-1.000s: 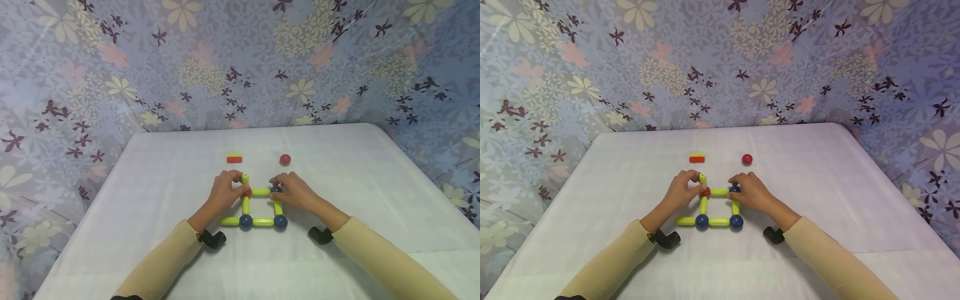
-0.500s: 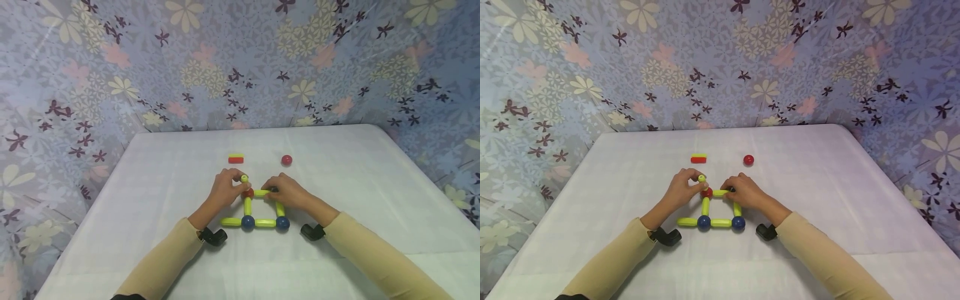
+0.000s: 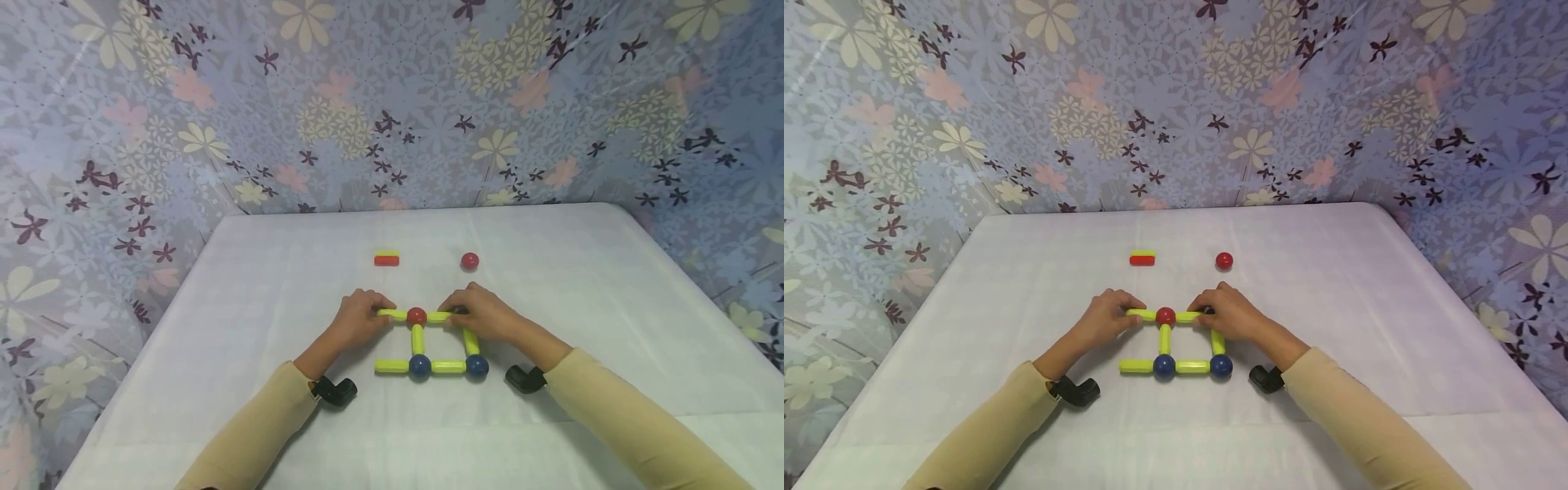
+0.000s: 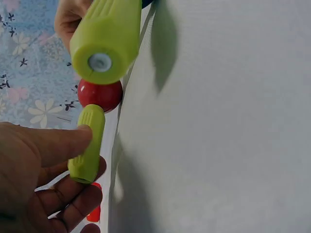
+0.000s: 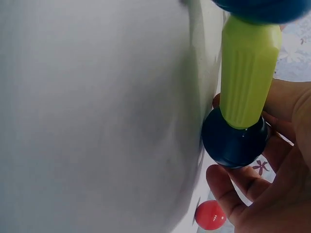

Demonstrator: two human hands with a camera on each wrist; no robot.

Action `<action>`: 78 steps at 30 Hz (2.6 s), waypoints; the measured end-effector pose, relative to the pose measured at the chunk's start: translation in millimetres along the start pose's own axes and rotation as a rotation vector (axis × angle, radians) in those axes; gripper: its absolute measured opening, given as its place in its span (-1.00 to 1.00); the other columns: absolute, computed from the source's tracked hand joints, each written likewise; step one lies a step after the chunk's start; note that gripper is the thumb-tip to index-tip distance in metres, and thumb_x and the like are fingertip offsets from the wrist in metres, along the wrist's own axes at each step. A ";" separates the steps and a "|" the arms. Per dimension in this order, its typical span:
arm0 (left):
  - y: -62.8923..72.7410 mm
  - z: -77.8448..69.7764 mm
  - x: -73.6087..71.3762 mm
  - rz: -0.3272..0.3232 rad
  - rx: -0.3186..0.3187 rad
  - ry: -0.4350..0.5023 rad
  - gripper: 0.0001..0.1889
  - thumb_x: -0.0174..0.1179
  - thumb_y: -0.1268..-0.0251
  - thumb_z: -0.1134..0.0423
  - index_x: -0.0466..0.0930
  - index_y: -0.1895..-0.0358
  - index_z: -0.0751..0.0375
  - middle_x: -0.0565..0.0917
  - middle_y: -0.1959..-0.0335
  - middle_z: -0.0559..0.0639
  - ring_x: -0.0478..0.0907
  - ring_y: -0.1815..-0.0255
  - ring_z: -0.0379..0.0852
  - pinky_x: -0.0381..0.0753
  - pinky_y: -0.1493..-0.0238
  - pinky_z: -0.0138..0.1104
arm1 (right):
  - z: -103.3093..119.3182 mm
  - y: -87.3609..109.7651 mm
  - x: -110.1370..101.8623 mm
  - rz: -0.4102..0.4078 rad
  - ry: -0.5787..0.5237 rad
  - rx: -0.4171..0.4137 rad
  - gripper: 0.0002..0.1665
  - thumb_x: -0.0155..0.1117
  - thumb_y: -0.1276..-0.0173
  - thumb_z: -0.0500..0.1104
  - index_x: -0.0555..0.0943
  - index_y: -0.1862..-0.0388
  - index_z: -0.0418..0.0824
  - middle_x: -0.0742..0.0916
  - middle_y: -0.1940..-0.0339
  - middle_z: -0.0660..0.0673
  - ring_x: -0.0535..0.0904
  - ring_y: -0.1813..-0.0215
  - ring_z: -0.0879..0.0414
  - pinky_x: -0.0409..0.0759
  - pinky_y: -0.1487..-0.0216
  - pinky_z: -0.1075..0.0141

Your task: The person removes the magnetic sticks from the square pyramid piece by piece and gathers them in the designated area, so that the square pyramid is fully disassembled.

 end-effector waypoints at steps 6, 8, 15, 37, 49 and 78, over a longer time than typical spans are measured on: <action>-0.3 -0.4 3.0 0.019 0.001 -0.030 -0.77 0.27 -0.13 0.25 0.69 0.11 0.03 0.69 0.14 -0.08 0.42 0.09 -0.11 0.29 -0.09 -0.11 | 9.4 -2.4 -1.1 0.031 -0.004 -0.006 -0.56 0.35 -0.19 0.00 0.62 -0.07 -0.06 0.73 0.02 0.02 0.40 0.13 0.09 0.36 0.18 0.35; -0.6 -1.1 3.9 0.026 0.010 -0.029 -0.77 0.27 -0.13 0.25 0.69 0.11 0.02 0.69 0.14 -0.08 0.42 0.09 -0.11 0.30 -0.08 -0.11 | 15.4 -4.3 -1.3 0.043 -0.018 -0.006 -0.49 0.35 -0.19 0.04 0.59 -0.12 -0.07 0.71 -0.04 0.01 0.41 0.09 0.07 0.38 0.16 0.34; 0.3 -5.7 5.6 0.030 0.047 -0.041 -0.79 0.28 -0.13 0.21 0.69 0.13 0.03 0.70 0.13 -0.06 0.44 0.10 -0.10 0.31 -0.06 -0.10 | 24.8 -10.8 4.7 0.062 -0.040 -0.061 -0.49 0.33 -0.21 0.05 0.59 -0.14 -0.04 0.70 -0.07 0.01 0.42 0.09 0.05 0.37 0.15 0.33; 1.2 21.4 -18.3 -0.186 -0.045 -0.101 -0.78 0.31 -0.12 0.20 0.71 0.13 0.05 0.65 0.21 -0.03 0.42 0.11 -0.06 0.34 0.01 -0.14 | 22.1 -12.3 7.9 0.045 -0.018 -0.054 -0.57 0.33 -0.21 -0.03 0.62 -0.09 0.01 0.72 0.06 0.09 0.37 0.20 0.16 0.36 0.23 0.36; -68.5 22.4 -12.7 -0.194 -0.089 -0.144 -0.71 0.25 -0.15 0.21 0.67 0.03 0.05 0.59 0.08 0.04 0.37 0.00 0.02 0.34 -0.06 -0.10 | 20.6 -12.1 8.4 0.040 -0.041 -0.056 -0.54 0.35 -0.19 -0.01 0.62 -0.10 0.01 0.74 0.05 0.09 0.37 0.24 0.19 0.36 0.25 0.39; -34.0 1.9 -7.5 -0.158 -0.089 0.016 -0.77 0.22 -0.21 0.19 0.62 0.05 0.04 0.57 0.14 0.00 0.36 -0.02 -0.02 0.33 -0.10 -0.10 | 25.2 5.4 -4.9 -0.073 0.005 -0.023 -0.49 0.36 -0.18 0.04 0.59 -0.12 -0.03 0.70 -0.03 0.03 0.39 0.06 0.10 0.39 0.10 0.29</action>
Point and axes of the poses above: each hand's wrist, its own y-axis away from the middle knuckle, its own x-axis out of the palm, z = x × y, the point moved 2 cm from there along -y, towards the middle knuckle
